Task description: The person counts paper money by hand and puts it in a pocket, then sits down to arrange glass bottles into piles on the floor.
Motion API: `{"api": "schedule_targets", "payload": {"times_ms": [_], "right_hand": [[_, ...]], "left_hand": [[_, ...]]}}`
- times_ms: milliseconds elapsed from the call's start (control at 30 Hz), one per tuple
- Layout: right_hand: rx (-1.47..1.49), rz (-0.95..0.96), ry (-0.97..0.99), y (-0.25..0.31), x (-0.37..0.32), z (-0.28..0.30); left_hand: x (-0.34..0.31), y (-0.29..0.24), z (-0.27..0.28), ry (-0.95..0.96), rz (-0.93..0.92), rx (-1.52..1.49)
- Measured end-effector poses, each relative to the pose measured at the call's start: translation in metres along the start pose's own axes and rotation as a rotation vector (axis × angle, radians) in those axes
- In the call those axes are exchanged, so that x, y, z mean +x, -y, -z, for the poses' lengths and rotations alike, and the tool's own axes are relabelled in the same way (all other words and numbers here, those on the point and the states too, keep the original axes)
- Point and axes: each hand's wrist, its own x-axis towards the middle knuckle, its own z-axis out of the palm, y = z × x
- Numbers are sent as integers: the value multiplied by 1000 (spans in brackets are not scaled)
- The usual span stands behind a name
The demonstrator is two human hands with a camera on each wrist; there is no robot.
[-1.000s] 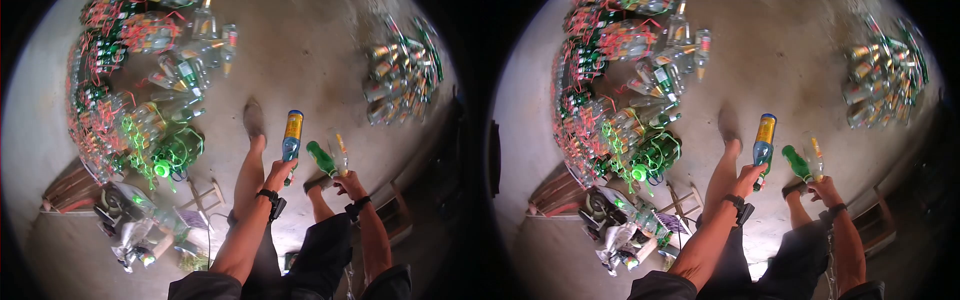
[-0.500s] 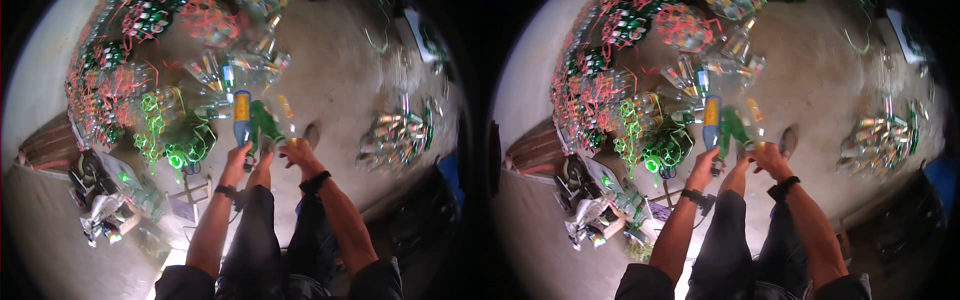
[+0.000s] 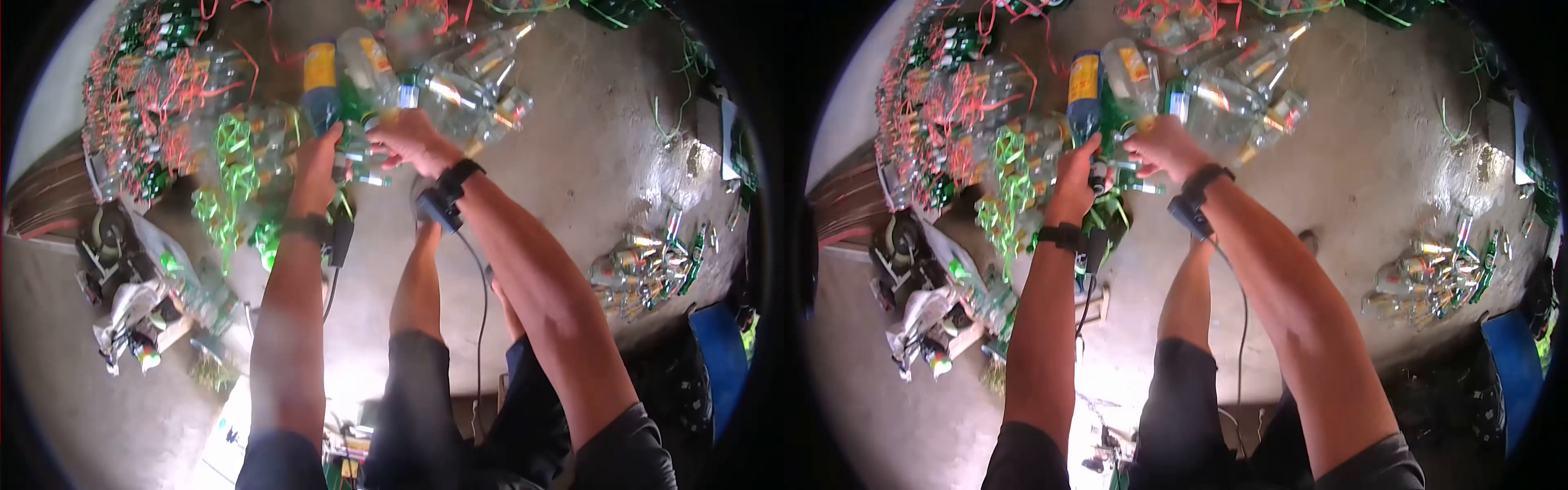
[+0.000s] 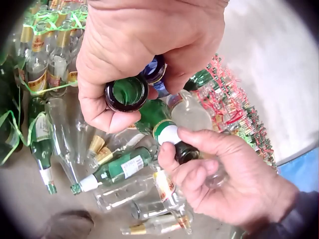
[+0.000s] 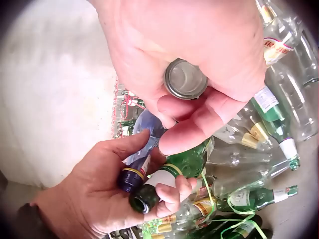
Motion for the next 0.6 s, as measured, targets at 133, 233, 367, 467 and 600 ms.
{"api": "schedule_targets", "payload": {"times_ms": [133,233,367,467,600], "right_hand": [[-44,15,18,17,46,-6],[-63,-13,31,19,71,-11],[-118,-8,103,13,97,-6],[-71,-23,128,12,106,-6],[35,-67,154,1,121,-3]], "left_hand": [[48,-16,0,-210,74,41],[74,-20,5,-227,44,15],[103,-20,9,-303,40,55],[122,-24,14,-351,-45,22],[140,-22,24,-337,-40,60]]}}
